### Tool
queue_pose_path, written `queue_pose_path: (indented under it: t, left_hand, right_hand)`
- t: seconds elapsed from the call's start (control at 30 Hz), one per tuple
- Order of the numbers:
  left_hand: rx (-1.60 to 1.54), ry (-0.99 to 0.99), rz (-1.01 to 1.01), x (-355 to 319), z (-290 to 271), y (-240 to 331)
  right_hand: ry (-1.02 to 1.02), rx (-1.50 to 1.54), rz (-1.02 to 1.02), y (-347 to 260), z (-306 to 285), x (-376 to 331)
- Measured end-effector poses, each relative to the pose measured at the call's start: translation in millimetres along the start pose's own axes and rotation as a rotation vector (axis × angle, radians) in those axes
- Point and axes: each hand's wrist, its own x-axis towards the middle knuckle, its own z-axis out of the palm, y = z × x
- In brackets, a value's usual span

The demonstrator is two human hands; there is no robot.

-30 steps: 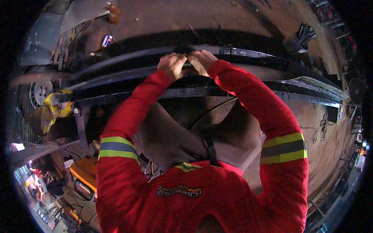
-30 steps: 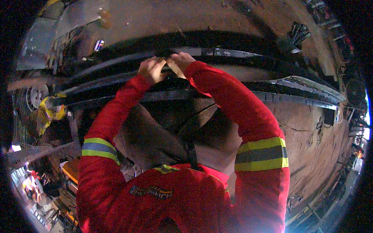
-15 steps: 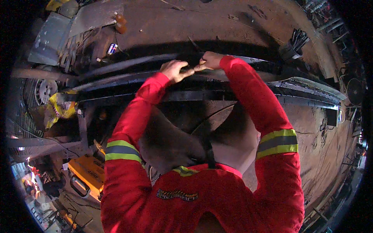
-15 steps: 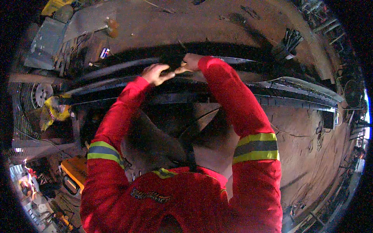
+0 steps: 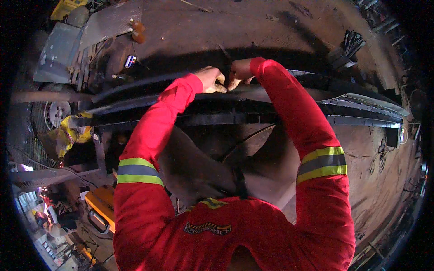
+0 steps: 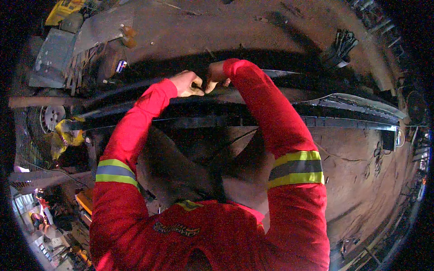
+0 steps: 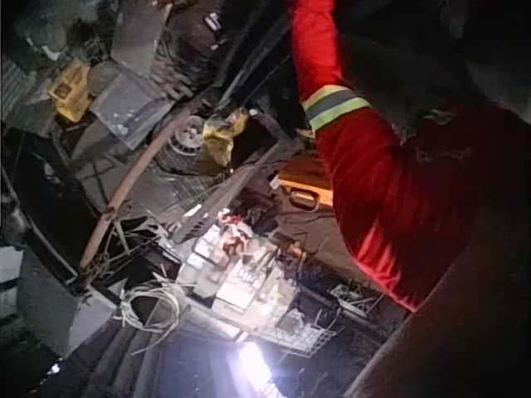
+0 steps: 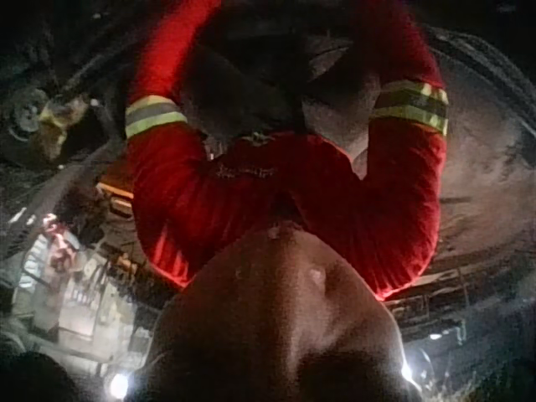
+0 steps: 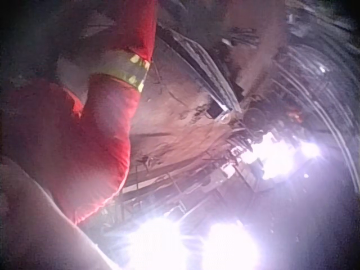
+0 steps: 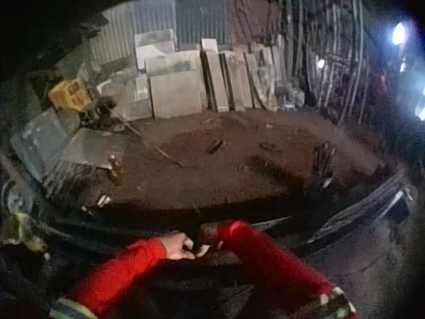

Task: The person aligns and secures a long black metal beam onto a larger metal frame structure. They use their hands to adjust the position of the beam and fasten it in place, working within a cluttered workshop environment.

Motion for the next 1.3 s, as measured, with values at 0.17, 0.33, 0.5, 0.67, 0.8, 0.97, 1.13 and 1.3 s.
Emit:
queue_pose_path:
  t: [0.17,0.33,0.5,0.67,0.8,0.97,1.13,1.3]
  left_hand:
    - [0.143,0.035,-0.067,4,12,0]
    - [0.081,0.319,-0.008,6,44,-10]
    - [0.15,0.282,-0.234,3,39,11]
    - [0.273,0.32,-0.293,-3,38,19]
    - [0.142,0.225,-0.056,-8,37,16]
    - [0.362,0.336,-0.185,-1,57,31]
    - [0.509,0.464,-0.147,-4,70,28]
    - [0.381,0.341,-0.131,4,60,27]
  right_hand:
    - [0.043,-0.152,-0.054,-17,2,-12]
    - [0.343,-0.394,-0.318,-21,24,-4]
    - [0.526,-0.536,-0.323,-9,45,-3]
    - [0.599,-0.556,-0.272,-6,57,-13]
    - [0.458,-0.49,-0.141,8,52,-16]
    - [0.577,-0.615,-0.2,24,73,-16]
    - [0.694,-0.686,-0.188,20,85,-21]
    - [0.625,-0.602,-0.184,21,67,-21]
